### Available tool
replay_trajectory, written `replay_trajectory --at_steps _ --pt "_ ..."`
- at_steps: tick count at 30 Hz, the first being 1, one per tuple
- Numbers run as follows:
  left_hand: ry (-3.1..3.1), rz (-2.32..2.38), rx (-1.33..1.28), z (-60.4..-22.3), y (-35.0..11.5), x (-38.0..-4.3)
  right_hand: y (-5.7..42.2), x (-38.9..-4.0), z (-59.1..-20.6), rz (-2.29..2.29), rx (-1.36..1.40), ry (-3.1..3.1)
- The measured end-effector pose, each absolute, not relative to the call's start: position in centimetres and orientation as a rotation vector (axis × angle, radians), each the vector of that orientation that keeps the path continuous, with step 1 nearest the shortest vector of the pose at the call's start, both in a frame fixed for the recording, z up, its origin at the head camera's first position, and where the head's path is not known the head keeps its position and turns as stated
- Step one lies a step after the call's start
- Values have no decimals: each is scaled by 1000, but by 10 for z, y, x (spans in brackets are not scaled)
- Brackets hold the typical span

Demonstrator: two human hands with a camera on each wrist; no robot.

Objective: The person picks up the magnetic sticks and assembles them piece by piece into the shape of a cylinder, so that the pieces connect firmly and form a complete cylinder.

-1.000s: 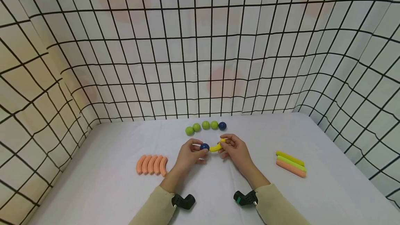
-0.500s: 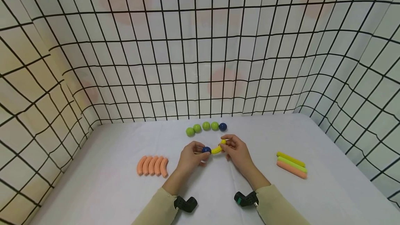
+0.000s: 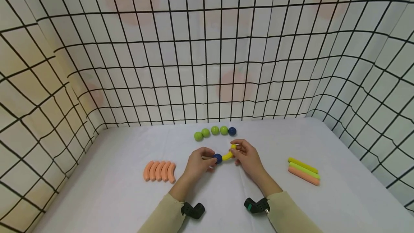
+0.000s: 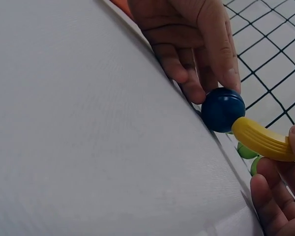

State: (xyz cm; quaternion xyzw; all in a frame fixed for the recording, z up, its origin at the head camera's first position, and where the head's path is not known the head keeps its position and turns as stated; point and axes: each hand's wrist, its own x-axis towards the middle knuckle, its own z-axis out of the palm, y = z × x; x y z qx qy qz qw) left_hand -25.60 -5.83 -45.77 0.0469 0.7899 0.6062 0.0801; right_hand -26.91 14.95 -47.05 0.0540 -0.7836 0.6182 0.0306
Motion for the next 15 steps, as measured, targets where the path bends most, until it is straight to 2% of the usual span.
replay_trajectory --at_steps 15 --pt "2327 1866 182 -449 -67 -254 159 -275 -476 1900 159 -2421"
